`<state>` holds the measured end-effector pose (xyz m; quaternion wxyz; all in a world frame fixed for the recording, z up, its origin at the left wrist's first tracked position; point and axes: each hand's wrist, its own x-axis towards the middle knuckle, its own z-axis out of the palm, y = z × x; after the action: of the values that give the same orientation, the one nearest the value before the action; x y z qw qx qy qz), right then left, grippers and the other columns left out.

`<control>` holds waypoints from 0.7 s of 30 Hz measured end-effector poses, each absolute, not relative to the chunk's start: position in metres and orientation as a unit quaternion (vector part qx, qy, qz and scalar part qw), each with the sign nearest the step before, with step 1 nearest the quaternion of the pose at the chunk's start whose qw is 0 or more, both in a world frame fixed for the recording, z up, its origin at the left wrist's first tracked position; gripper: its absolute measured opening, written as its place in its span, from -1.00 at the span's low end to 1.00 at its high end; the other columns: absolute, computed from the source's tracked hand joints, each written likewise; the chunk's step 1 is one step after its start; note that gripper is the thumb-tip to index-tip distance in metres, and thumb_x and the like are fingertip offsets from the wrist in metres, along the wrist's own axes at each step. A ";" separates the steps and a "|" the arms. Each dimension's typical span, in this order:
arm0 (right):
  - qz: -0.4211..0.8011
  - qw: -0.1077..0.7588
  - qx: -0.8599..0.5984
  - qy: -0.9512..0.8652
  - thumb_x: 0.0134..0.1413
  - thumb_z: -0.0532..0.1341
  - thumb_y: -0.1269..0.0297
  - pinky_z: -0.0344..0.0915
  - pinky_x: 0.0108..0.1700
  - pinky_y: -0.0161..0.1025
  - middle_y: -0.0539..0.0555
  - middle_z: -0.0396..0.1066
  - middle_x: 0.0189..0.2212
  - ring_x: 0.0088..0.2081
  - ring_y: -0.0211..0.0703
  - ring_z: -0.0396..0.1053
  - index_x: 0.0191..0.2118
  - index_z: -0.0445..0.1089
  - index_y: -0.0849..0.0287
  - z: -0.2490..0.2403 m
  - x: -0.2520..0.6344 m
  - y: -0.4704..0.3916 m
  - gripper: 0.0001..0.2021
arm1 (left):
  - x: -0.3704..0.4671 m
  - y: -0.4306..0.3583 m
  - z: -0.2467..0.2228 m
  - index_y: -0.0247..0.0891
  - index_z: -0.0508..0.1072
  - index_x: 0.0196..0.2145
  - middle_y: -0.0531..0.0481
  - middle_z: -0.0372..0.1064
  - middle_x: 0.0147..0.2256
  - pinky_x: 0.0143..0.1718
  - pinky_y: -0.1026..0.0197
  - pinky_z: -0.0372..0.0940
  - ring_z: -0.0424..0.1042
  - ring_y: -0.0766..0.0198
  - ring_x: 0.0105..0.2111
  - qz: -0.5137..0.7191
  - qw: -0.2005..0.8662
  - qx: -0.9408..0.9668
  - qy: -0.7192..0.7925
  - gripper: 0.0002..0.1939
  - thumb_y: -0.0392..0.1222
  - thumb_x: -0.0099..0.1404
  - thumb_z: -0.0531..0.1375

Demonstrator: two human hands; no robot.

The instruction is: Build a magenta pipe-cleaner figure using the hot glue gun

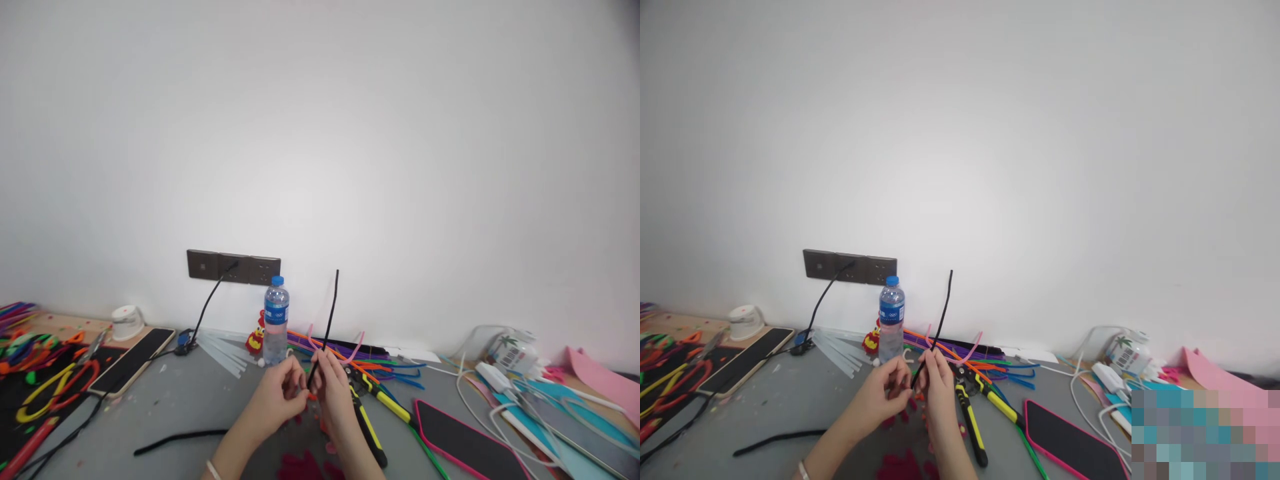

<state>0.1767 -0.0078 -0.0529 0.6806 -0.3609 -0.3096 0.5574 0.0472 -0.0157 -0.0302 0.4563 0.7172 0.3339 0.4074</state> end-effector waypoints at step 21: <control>0.555 0.721 -0.306 -0.281 -0.22 0.42 -0.01 -0.03 -0.68 -0.43 -0.22 0.02 -0.78 -0.73 -0.42 -0.05 -0.51 0.31 0.14 -0.038 0.204 -0.004 -0.63 | 0.056 -0.022 -0.020 -0.20 0.20 -0.49 0.04 0.25 -0.42 -0.42 0.29 0.11 0.21 0.28 -0.44 0.473 0.331 0.741 0.343 -0.83 -0.30 0.18 0.16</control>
<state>0.2038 -0.0042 -0.0378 0.7206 -0.3060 -0.2807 0.5552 0.0559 -0.0216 -0.0200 0.3308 0.7411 0.3431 0.4728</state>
